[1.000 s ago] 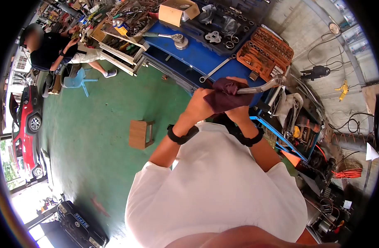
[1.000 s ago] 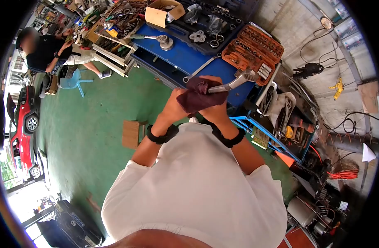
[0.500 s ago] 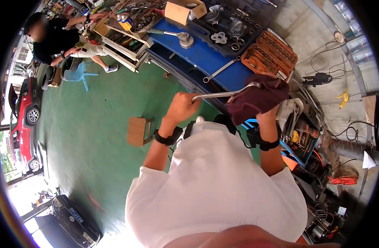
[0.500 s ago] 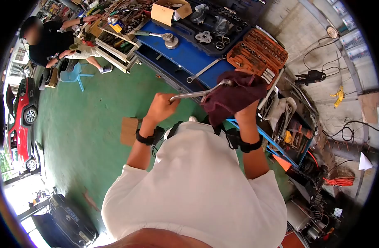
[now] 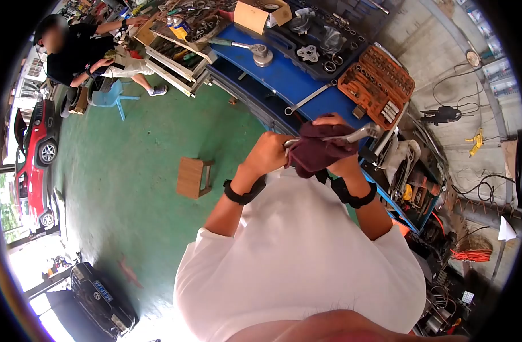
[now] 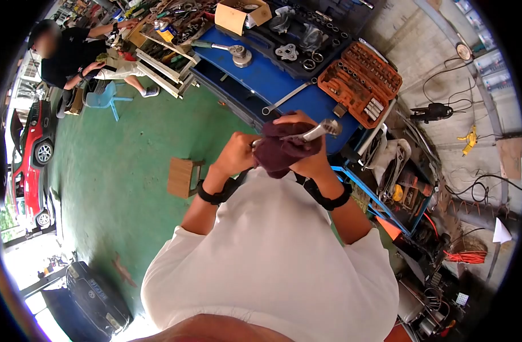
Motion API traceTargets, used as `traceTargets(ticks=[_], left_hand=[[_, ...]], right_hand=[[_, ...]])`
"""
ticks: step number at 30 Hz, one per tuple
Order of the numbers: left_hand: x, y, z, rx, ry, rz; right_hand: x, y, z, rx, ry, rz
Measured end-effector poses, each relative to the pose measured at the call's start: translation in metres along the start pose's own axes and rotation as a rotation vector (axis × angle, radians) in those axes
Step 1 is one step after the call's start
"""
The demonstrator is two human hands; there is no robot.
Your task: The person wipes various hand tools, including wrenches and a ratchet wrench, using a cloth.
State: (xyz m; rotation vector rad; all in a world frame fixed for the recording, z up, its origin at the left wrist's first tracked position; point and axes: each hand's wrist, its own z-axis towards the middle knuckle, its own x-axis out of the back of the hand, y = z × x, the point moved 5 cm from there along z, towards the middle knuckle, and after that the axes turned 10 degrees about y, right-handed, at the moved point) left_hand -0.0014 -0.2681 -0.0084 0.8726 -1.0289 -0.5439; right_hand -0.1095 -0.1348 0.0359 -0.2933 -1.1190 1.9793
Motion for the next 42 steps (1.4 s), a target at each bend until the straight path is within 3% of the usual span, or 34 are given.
traceTargets(ticks=[7,10,12,15,17,20,21,22,24,26,28,32,34,35,37,42], left_hand=[[-0.004,-0.014,-0.001,0.201,-0.118,-0.020],[-0.011,0.001,0.001,0.016,-0.014,-0.265],[-0.019,-0.010,0.001,-0.007,-0.009,-0.251],[-0.021,-0.026,0.005,0.033,0.047,-0.262],[-0.016,-0.032,-0.003,0.103,-0.167,-0.157],[0.017,-0.008,0.002,0.067,-0.259,0.094],[0.024,-0.026,-0.005,0.099,-0.194,0.103],[0.037,-0.035,-0.006,0.126,-0.130,0.118],[0.073,-0.018,-0.010,0.162,-0.097,0.001],[0.088,-0.002,-0.005,0.196,-0.054,-0.112],[0.096,0.012,-0.002,-0.087,0.091,0.226],[0.053,-0.002,0.000,-0.185,-0.045,0.505],[0.022,-0.031,-0.001,0.052,-0.274,0.545],[0.015,-0.036,-0.003,0.045,-0.279,0.543],[0.014,-0.034,-0.003,-0.029,-0.133,0.483],[0.012,-0.030,-0.004,-0.010,-0.196,0.565]], right_hand=[[0.008,0.000,0.009,0.002,0.179,0.135],[-0.014,0.004,0.008,-0.025,0.179,0.192],[-0.029,0.022,0.005,-0.285,0.087,0.281],[-0.033,0.035,0.009,-0.236,0.070,0.240],[-0.034,0.040,0.006,-0.250,0.037,0.247],[-0.031,0.048,-0.001,-0.245,0.040,0.138],[-0.026,0.034,0.009,-0.090,0.016,-0.094],[-0.023,0.032,0.013,-0.095,0.021,-0.095],[-0.021,0.029,0.011,0.039,-0.086,-0.512],[-0.020,0.032,0.012,0.120,-0.081,-0.595],[-0.028,0.035,0.008,0.165,-0.260,-0.757],[-0.046,0.022,0.013,0.349,-0.342,-0.723],[-0.054,0.007,0.013,0.484,-0.366,-0.721],[-0.054,0.003,0.014,0.561,-0.334,-0.765],[-0.044,0.000,0.018,0.536,-0.345,-0.757],[-0.003,0.017,0.011,0.423,-0.385,-0.714]])
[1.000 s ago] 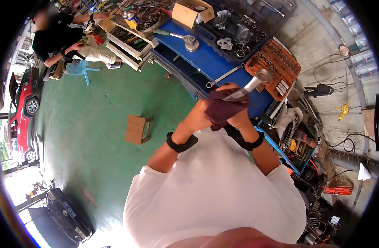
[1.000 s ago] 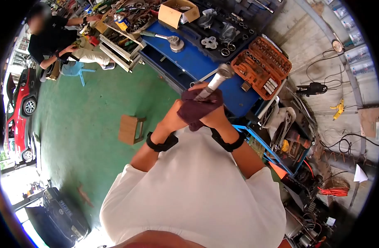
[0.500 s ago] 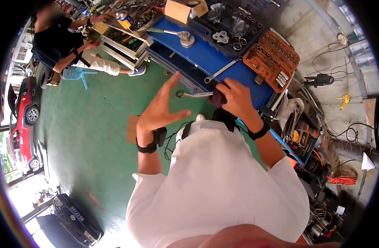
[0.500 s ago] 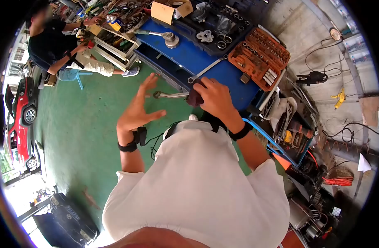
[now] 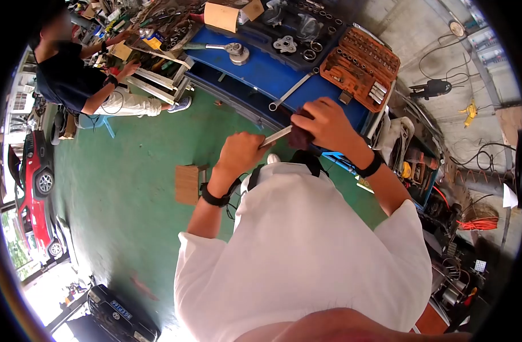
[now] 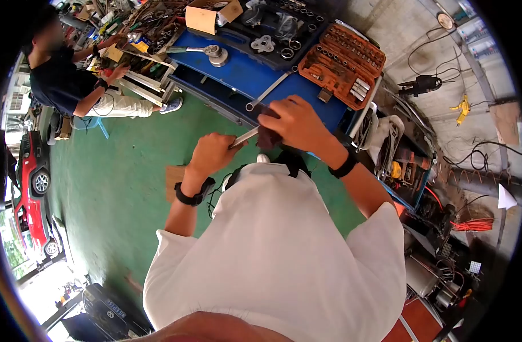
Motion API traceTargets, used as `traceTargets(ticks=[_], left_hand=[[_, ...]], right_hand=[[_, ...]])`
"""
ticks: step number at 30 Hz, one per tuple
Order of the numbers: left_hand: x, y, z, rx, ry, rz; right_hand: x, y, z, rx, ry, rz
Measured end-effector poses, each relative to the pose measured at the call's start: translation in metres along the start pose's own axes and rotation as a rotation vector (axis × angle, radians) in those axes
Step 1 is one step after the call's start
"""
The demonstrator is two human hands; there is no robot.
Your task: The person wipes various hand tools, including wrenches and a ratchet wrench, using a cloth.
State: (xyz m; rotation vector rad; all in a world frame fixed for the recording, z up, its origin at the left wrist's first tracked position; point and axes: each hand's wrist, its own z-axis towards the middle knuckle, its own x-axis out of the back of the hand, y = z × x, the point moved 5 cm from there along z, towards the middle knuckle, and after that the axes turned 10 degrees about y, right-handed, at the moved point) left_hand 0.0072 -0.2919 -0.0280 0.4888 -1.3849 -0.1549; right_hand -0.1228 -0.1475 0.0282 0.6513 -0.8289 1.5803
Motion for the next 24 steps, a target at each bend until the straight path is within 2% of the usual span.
traceTargets(ticks=[6,8,11,18,20,21,22,23,24], left_hand=[[-0.001,0.009,-0.006,0.015,0.017,-0.061],[0.002,0.010,-0.005,0.001,0.038,-0.052],[0.004,0.013,-0.009,0.006,0.036,-0.052],[0.008,0.000,-0.021,0.098,0.089,-0.061],[0.019,-0.017,-0.026,0.103,0.133,-0.037],[0.023,-0.033,-0.033,0.269,0.114,-0.102],[0.024,-0.048,-0.041,0.439,0.092,-0.172],[0.022,-0.057,-0.045,0.469,0.161,-0.314],[0.021,-0.055,-0.041,0.470,0.163,-0.317]], right_hand=[[0.012,0.009,-0.023,-0.100,-0.031,-0.046],[0.021,0.009,-0.023,-0.067,0.073,-0.090],[0.030,0.008,-0.024,-0.058,0.111,-0.109],[0.048,0.023,-0.037,-0.014,0.113,-0.151],[0.065,0.067,-0.067,-0.347,0.173,-0.248],[0.069,0.076,-0.077,-0.345,0.177,-0.252],[0.074,0.092,-0.091,-0.561,0.281,0.062],[0.072,0.106,-0.103,-0.766,0.380,0.381],[0.066,0.103,-0.099,-0.763,0.378,0.380]])
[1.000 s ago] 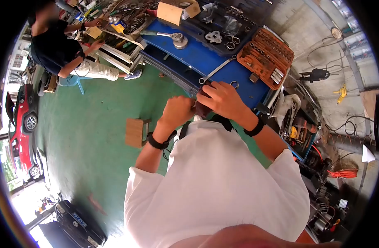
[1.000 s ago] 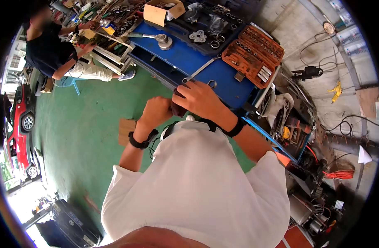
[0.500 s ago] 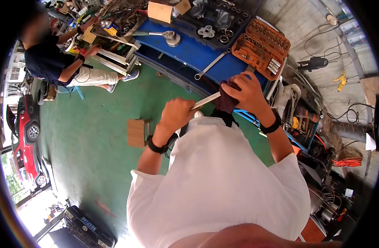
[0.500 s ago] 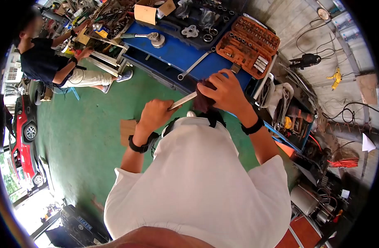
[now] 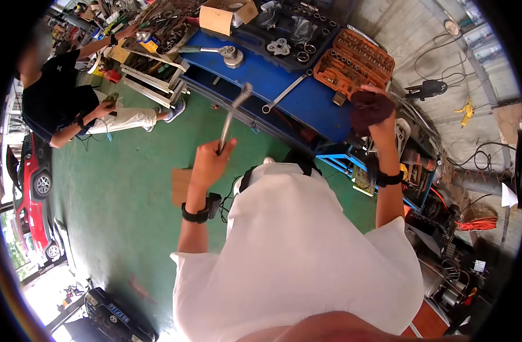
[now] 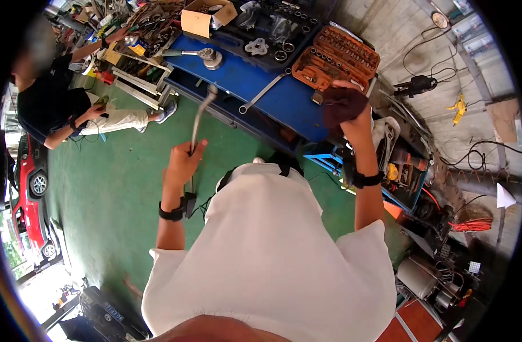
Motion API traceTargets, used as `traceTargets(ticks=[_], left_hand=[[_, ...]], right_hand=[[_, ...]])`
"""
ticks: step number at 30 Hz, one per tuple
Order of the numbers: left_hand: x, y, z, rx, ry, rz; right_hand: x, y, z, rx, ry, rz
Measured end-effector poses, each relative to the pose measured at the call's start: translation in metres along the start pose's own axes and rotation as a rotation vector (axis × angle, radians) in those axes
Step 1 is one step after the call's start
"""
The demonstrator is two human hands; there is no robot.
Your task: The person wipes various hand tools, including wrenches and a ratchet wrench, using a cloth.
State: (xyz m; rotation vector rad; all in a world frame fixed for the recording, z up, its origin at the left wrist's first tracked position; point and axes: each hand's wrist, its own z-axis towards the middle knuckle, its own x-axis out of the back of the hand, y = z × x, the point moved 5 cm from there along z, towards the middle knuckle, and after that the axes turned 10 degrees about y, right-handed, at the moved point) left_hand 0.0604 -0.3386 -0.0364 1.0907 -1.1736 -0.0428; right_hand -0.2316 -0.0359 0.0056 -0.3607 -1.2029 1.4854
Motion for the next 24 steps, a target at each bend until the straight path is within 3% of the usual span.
traceTargets(ticks=[2,6,7,9,10,11,12,14,15,16,18,20,21,23,24], left_hand=[[-0.011,0.015,0.000,0.058,-0.070,-0.351],[-0.045,0.073,0.003,0.012,-0.240,-0.417],[-0.054,0.100,-0.001,-0.221,-0.272,-0.582],[-0.057,0.126,-0.005,-0.457,-0.307,-0.752],[-0.073,0.127,-0.010,-0.240,-0.631,-0.793],[-0.086,0.126,-0.020,-0.012,-0.946,-0.814],[-0.092,0.126,-0.020,-0.010,-0.946,-0.816],[-0.106,0.131,-0.022,-0.109,-0.985,-0.908],[-0.108,0.133,-0.022,-0.102,-0.986,-0.906],[-0.109,0.133,-0.018,-0.168,-0.906,-0.801],[-0.113,0.133,-0.011,-0.232,-0.814,-0.695],[-0.117,0.125,-0.004,-0.319,-0.582,-0.473],[-0.113,0.128,-0.006,-0.318,-0.586,-0.472],[-0.099,0.133,-0.006,-0.248,-0.371,-0.379],[-0.099,0.131,-0.008,-0.250,-0.376,-0.383]], right_hand=[[-0.027,0.001,-0.014,-0.406,0.141,0.958],[-0.081,-0.049,-0.016,-0.431,-0.158,1.188],[-0.091,-0.064,-0.013,-0.434,-0.152,1.187],[-0.106,-0.083,-0.010,-0.719,-0.154,1.528],[-0.105,-0.082,-0.008,-0.723,-0.150,1.524],[-0.107,-0.086,-0.003,-0.702,-0.290,1.644],[-0.108,-0.092,-0.001,-0.676,-0.436,1.762],[-0.101,-0.088,0.002,-0.658,-0.392,1.685],[-0.088,-0.078,0.010,-0.448,-0.240,1.514],[-0.073,-0.074,0.016,-0.245,-0.093,1.332],[-0.047,-0.084,0.023,-0.173,-0.065,1.296],[-0.029,-0.092,0.032,-0.106,-0.034,1.255],[-0.026,-0.098,0.035,0.041,-0.073,0.938],[-0.032,-0.110,0.025,0.138,-0.041,0.559],[-0.029,-0.109,0.021,0.136,-0.040,0.553]])
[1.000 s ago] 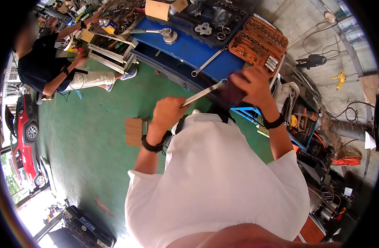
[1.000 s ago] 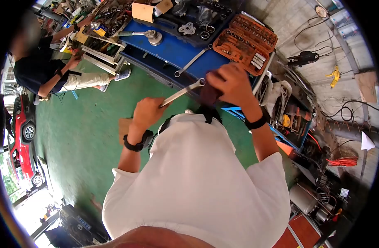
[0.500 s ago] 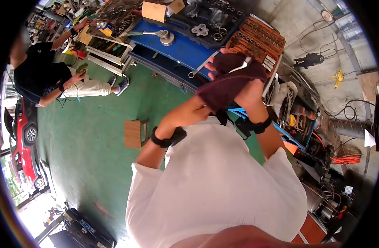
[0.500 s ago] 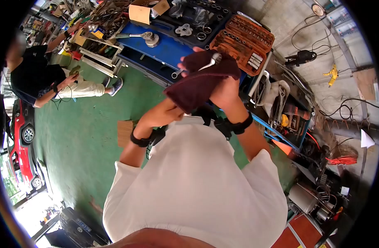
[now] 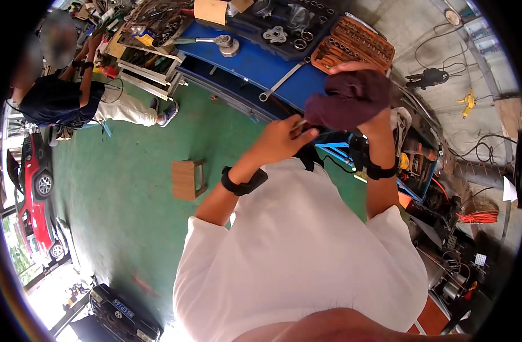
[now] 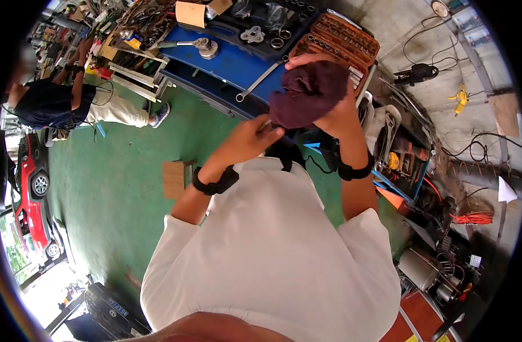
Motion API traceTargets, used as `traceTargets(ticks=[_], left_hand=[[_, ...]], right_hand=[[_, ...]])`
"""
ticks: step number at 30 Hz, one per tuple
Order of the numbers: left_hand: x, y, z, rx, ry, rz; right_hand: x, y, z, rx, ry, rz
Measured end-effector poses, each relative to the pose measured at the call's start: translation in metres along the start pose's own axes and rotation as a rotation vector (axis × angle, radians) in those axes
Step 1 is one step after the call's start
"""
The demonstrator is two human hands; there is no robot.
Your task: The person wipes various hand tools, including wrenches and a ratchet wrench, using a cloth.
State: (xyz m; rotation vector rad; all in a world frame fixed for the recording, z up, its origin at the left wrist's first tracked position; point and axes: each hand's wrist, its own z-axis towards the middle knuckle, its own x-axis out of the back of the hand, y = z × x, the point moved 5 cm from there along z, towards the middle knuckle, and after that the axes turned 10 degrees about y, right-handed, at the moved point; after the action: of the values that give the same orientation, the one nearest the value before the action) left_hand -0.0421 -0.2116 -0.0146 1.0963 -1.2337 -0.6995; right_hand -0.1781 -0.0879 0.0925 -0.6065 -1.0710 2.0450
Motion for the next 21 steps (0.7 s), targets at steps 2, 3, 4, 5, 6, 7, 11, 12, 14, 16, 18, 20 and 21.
traceTargets(ticks=[2,3,4,5,6,7,11,12,14,16,18,20,21], left_hand=[[0.016,-0.007,0.000,-0.002,0.140,0.187],[0.021,-0.012,0.000,-0.006,0.143,0.185],[0.027,-0.013,-0.001,-0.124,0.214,0.387],[0.032,-0.011,-0.004,-0.238,0.286,0.590],[0.037,-0.008,-0.005,-0.236,0.294,0.591],[0.044,0.000,-0.007,-0.312,0.365,0.730],[0.062,-0.004,-0.011,-0.408,0.413,0.964],[0.066,-0.010,-0.012,-0.407,0.424,0.969],[0.071,-0.015,-0.018,-0.510,0.404,0.927],[0.078,-0.014,-0.028,-0.515,0.395,0.953],[0.081,-0.013,-0.030,-0.521,0.373,0.974],[0.084,-0.001,-0.032,-0.660,0.537,0.980],[0.085,0.000,-0.033,-0.660,0.537,0.979]], right_hand=[[0.000,0.015,-0.009,-0.185,-0.142,-0.214],[-0.002,0.018,-0.016,-0.196,-0.166,-0.287],[-0.003,0.023,-0.021,-0.194,-0.171,-0.288],[-0.005,0.033,-0.029,-0.278,-0.223,-0.334],[-0.008,0.041,-0.036,-0.361,-0.276,-0.378],[-0.015,0.045,-0.042,-0.437,-0.309,-0.361],[-0.033,0.059,-0.062,-0.451,-0.469,-0.393],[-0.036,0.054,-0.059,-0.440,-0.476,-0.392],[-0.046,0.042,-0.059,-0.474,-0.684,-0.405],[-0.044,0.041,-0.065,-0.604,-0.793,-0.370],[-0.044,0.036,-0.068,-0.467,-0.809,-0.382],[-0.042,0.025,-0.065,-0.496,-0.793,-0.358],[-0.040,0.021,-0.062,-0.437,-0.762,-0.409]])
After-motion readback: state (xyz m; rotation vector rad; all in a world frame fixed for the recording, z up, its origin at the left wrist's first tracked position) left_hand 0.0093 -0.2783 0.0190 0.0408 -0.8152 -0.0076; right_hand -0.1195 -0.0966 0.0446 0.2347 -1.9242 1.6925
